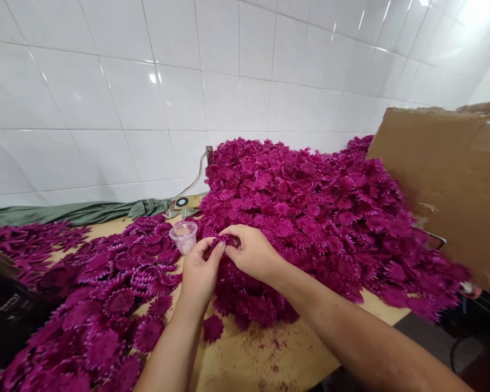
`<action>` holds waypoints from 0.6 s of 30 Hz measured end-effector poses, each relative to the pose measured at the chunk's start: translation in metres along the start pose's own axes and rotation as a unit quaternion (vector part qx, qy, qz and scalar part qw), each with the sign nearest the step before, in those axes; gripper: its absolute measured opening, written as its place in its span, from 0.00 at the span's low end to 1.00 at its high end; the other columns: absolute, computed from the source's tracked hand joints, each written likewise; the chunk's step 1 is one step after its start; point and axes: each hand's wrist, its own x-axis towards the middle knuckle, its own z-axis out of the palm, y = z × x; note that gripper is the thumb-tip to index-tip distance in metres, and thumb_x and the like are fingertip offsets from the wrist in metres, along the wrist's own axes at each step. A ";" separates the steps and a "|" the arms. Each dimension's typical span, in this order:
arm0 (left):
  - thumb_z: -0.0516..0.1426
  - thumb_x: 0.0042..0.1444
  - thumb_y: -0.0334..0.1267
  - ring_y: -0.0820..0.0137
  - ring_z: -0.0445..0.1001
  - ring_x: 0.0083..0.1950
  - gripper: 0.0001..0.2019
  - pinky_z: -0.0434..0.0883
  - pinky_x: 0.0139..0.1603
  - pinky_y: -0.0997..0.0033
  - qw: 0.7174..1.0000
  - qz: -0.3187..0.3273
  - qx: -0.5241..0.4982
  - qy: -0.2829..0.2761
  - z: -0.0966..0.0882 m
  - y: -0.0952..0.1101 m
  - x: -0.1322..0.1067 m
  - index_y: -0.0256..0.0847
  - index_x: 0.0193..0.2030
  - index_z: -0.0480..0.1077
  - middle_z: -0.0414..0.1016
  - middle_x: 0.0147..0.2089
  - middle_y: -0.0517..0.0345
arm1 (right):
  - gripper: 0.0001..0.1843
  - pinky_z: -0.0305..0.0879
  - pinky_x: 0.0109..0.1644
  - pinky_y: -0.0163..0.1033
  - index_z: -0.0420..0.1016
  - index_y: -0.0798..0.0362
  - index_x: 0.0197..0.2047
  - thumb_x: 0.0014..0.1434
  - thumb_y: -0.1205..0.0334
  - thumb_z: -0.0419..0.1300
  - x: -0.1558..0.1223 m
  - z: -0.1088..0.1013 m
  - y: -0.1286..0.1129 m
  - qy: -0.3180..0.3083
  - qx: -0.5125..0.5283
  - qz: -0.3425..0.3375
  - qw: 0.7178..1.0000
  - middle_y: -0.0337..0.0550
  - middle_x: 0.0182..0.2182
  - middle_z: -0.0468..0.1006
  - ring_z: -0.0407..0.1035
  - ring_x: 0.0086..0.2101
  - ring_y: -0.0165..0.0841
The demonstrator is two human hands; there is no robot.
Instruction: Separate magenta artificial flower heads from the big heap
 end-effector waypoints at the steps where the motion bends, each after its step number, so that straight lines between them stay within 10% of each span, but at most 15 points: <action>1: 0.61 0.38 0.41 0.68 0.70 0.35 0.11 0.65 0.41 0.70 1.000 0.010 0.001 0.006 -0.001 0.000 0.001 0.37 0.29 0.71 0.73 0.29 0.59 | 0.15 0.64 0.38 0.39 0.74 0.56 0.39 0.47 0.74 0.56 -0.001 0.001 -0.001 0.007 -0.002 -0.003 1.000 0.43 0.32 0.76 0.65 0.29 0.30; 11: 0.63 0.36 0.47 0.76 0.63 0.23 0.15 0.60 0.26 0.77 0.998 -0.042 -0.039 -0.010 -0.011 -0.004 0.006 0.37 0.23 0.67 0.67 0.20 0.65 | 0.17 0.65 0.44 0.37 0.68 0.61 0.45 0.50 0.73 0.57 -0.002 0.001 -0.014 -0.035 0.218 0.077 0.972 0.50 0.40 0.74 0.68 0.36 0.29; 18: 0.59 0.35 0.61 0.81 0.48 0.15 0.26 0.47 0.17 0.77 0.997 -0.079 -0.003 0.000 -0.008 -0.002 0.003 0.40 0.14 0.55 0.53 0.11 0.70 | 0.03 0.63 0.36 0.33 0.70 0.58 0.27 0.47 0.74 0.59 0.002 0.009 -0.011 -0.070 0.293 0.090 0.949 0.34 0.22 0.70 0.65 0.26 0.25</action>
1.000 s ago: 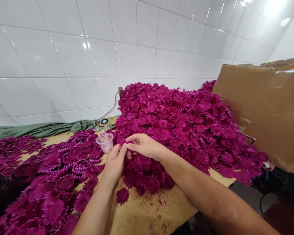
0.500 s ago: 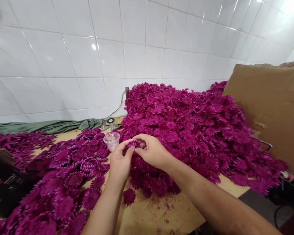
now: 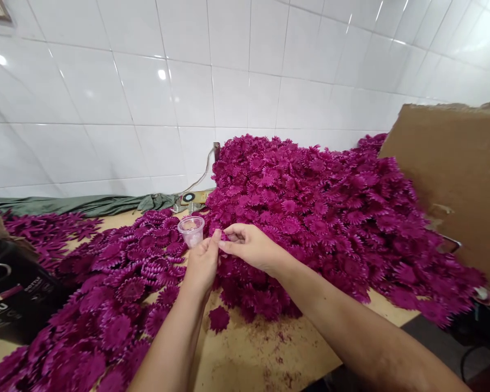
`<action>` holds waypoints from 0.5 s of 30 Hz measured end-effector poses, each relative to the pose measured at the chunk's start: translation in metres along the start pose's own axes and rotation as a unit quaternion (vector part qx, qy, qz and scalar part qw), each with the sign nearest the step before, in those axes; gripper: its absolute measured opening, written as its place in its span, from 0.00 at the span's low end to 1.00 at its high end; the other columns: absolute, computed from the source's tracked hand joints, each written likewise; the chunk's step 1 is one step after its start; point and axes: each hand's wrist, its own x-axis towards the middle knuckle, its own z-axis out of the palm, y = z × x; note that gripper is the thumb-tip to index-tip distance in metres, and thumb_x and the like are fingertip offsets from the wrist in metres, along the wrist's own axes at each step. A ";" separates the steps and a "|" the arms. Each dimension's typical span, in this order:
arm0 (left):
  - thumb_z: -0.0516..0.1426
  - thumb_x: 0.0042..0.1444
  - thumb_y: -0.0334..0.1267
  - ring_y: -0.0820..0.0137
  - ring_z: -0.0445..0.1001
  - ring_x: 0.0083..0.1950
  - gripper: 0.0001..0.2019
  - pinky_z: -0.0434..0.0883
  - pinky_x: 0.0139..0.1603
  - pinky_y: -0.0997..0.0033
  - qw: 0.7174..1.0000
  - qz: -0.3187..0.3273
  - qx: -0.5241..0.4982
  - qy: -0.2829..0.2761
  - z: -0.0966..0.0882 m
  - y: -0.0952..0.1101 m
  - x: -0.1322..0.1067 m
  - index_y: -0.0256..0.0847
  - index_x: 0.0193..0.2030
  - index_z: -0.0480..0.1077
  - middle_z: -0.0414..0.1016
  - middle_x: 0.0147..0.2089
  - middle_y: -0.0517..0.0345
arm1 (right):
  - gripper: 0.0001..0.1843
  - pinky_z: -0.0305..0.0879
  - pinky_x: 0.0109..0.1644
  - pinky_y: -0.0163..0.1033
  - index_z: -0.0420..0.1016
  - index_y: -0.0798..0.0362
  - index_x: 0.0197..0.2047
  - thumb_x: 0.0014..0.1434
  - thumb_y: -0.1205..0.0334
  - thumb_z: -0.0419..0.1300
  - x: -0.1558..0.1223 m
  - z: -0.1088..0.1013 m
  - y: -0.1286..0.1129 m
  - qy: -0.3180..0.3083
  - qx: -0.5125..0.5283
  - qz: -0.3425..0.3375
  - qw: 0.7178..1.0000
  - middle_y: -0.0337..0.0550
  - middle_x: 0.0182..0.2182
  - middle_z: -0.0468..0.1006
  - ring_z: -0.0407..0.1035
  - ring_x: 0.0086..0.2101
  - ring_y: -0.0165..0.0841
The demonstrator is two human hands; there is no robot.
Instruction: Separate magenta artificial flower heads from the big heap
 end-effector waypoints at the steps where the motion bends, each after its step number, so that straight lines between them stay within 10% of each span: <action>1: 0.57 0.36 0.63 0.80 0.49 0.15 0.26 0.48 0.17 0.76 1.000 -0.008 0.002 -0.005 0.001 0.001 -0.001 0.41 0.14 0.55 0.53 0.11 0.69 | 0.05 0.63 0.35 0.32 0.69 0.57 0.27 0.46 0.75 0.59 0.001 0.000 0.001 0.011 0.016 0.010 1.000 0.33 0.21 0.69 0.64 0.25 0.24; 15: 0.58 0.41 0.49 0.78 0.54 0.20 0.16 0.55 0.24 0.76 0.996 0.080 0.017 -0.029 0.008 0.004 0.000 0.40 0.17 0.59 0.56 0.16 0.69 | 0.08 0.61 0.29 0.33 0.69 0.54 0.20 0.49 0.67 0.57 0.034 -0.011 0.012 0.232 -0.108 -0.072 0.964 0.34 0.17 0.69 0.63 0.21 0.27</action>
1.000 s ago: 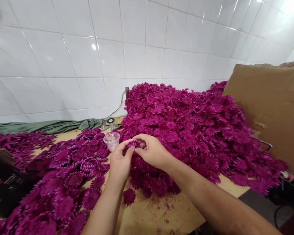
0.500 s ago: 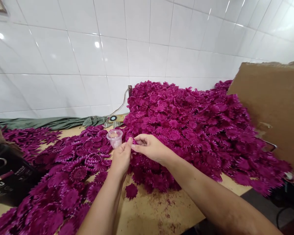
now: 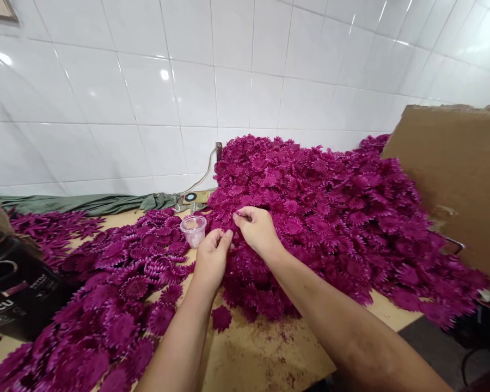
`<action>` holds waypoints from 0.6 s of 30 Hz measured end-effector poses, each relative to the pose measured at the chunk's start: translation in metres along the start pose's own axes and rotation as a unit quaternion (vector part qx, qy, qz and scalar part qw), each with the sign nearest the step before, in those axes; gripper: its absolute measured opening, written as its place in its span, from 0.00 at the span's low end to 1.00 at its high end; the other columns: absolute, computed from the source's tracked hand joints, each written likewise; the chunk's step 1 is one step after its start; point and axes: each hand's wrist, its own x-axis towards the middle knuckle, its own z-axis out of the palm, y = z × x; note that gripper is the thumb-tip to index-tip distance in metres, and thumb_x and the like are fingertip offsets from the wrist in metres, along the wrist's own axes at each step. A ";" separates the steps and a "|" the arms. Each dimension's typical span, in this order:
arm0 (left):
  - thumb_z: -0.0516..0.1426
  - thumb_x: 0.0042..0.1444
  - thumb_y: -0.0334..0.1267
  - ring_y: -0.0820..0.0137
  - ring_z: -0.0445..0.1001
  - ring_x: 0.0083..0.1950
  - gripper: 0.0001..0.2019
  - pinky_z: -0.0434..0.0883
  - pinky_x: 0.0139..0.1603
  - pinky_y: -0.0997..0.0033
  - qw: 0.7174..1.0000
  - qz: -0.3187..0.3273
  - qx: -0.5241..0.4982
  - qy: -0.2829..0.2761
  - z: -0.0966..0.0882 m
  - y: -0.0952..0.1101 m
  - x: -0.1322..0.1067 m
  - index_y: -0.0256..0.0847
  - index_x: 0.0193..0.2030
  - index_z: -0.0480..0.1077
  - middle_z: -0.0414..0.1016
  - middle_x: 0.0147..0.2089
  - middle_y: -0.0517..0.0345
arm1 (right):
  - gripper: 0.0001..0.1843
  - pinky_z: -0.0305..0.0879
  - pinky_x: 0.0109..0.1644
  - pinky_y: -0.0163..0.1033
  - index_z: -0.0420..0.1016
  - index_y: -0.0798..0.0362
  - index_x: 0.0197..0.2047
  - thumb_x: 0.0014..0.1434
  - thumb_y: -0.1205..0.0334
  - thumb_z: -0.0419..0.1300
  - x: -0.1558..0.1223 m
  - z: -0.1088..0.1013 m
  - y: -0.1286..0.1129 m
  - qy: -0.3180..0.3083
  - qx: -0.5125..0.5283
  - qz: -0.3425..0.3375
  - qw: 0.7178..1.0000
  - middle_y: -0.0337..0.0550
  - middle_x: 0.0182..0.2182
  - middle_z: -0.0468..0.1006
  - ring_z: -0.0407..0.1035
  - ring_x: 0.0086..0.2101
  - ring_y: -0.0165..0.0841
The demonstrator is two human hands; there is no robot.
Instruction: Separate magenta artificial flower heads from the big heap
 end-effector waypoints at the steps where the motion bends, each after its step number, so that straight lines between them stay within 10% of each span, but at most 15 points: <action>1: 0.58 0.41 0.49 0.77 0.56 0.21 0.16 0.56 0.25 0.76 1.000 -0.003 -0.007 0.005 -0.001 0.000 0.000 0.39 0.17 0.61 0.58 0.16 0.68 | 0.07 0.61 0.29 0.33 0.69 0.54 0.22 0.50 0.67 0.55 0.006 -0.001 -0.001 0.012 0.008 0.014 1.000 0.35 0.17 0.70 0.63 0.21 0.27; 11: 0.63 0.32 0.47 0.76 0.63 0.24 0.15 0.60 0.29 0.76 0.993 -0.046 -0.095 0.043 -0.009 0.003 0.001 0.38 0.21 0.67 0.68 0.20 0.65 | 0.17 0.64 0.48 0.41 0.70 0.57 0.38 0.43 0.79 0.56 0.025 -0.043 0.003 0.059 -0.003 0.046 0.997 0.50 0.42 0.74 0.70 0.39 0.33; 18: 0.62 0.35 0.48 0.80 0.52 0.19 0.18 0.53 0.22 0.78 0.998 -0.032 -0.052 0.012 -0.007 0.005 -0.004 0.39 0.15 0.60 0.55 0.14 0.71 | 0.08 0.65 0.41 0.37 0.72 0.57 0.34 0.47 0.68 0.60 -0.014 -0.017 -0.016 -0.177 0.078 0.003 0.981 0.41 0.30 0.76 0.69 0.32 0.29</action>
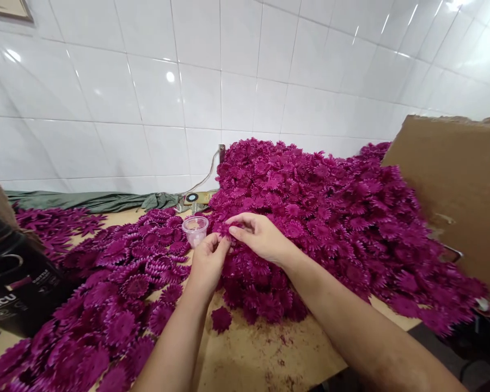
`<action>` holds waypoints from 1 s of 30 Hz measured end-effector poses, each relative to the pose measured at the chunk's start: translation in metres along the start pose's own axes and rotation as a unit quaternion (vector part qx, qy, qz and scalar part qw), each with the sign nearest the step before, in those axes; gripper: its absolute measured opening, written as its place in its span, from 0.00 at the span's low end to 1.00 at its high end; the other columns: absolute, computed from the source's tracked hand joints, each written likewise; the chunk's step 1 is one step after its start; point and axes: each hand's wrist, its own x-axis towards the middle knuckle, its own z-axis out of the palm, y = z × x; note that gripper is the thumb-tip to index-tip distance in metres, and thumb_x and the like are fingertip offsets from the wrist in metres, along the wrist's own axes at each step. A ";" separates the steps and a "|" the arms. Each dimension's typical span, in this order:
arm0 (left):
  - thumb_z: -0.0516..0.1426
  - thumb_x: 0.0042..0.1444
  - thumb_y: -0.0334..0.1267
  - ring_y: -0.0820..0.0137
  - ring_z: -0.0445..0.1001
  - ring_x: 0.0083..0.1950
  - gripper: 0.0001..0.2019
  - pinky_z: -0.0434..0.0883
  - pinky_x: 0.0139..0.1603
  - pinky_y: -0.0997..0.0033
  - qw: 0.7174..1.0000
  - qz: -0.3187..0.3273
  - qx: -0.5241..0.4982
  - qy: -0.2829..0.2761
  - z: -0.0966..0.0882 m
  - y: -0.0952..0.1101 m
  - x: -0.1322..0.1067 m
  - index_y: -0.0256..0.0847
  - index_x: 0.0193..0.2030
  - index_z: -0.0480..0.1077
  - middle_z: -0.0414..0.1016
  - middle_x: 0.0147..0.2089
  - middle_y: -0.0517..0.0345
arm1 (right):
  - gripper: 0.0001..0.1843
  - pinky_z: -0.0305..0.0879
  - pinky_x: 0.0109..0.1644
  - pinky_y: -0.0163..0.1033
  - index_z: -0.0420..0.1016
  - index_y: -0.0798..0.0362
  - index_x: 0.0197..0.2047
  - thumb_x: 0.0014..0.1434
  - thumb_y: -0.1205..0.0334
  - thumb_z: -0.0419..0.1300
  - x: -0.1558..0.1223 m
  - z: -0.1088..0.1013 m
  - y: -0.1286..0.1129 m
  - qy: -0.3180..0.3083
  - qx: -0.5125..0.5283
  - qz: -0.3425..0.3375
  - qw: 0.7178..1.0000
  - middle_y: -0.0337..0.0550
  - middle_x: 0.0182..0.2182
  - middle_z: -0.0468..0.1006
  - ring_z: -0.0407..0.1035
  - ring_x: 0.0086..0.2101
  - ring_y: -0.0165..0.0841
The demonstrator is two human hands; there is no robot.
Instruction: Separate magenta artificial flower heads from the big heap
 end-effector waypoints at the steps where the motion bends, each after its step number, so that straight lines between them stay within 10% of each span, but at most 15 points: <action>1: 0.63 0.34 0.48 0.80 0.53 0.19 0.18 0.54 0.22 0.78 1.000 0.001 0.001 0.001 0.001 0.000 -0.001 0.39 0.16 0.60 0.55 0.15 0.71 | 0.03 0.65 0.38 0.36 0.71 0.56 0.30 0.47 0.69 0.59 0.000 0.002 0.001 0.006 0.009 -0.001 1.000 0.38 0.25 0.74 0.68 0.28 0.27; 13: 0.64 0.34 0.48 0.79 0.62 0.18 0.17 0.58 0.23 0.79 0.993 -0.074 -0.095 -0.014 0.004 -0.003 -0.001 0.38 0.22 0.65 0.66 0.17 0.67 | 0.08 0.58 0.30 0.34 0.67 0.53 0.25 0.52 0.61 0.52 0.000 0.001 0.013 0.138 -0.159 -0.102 0.972 0.34 0.19 0.67 0.61 0.22 0.27; 20: 0.65 0.31 0.47 0.80 0.60 0.18 0.18 0.61 0.22 0.79 0.994 -0.034 -0.083 0.070 0.002 0.000 0.000 0.38 0.23 0.63 0.63 0.16 0.71 | 0.04 0.64 0.29 0.35 0.65 0.53 0.29 0.51 0.62 0.52 0.039 -0.048 0.023 0.272 -0.081 -0.013 0.959 0.36 0.22 0.69 0.67 0.23 0.29; 25: 0.65 0.28 0.41 0.78 0.65 0.21 0.21 0.62 0.25 0.78 0.991 -0.062 -0.108 0.040 0.005 0.001 0.002 0.37 0.32 0.67 0.69 0.20 0.67 | 0.12 0.64 0.45 0.42 0.71 0.54 0.34 0.42 0.71 0.61 0.029 -0.046 0.017 0.240 -0.129 -0.034 0.962 0.45 0.37 0.73 0.68 0.37 0.34; 30: 0.65 0.32 0.38 0.78 0.67 0.24 0.19 0.62 0.28 0.78 0.994 -0.033 -0.102 0.031 0.005 -0.001 0.000 0.36 0.34 0.68 0.70 0.21 0.66 | 0.11 0.65 0.42 0.40 0.72 0.56 0.39 0.50 0.63 0.59 -0.006 -0.009 -0.004 0.027 -0.137 -0.040 0.989 0.45 0.35 0.75 0.68 0.36 0.32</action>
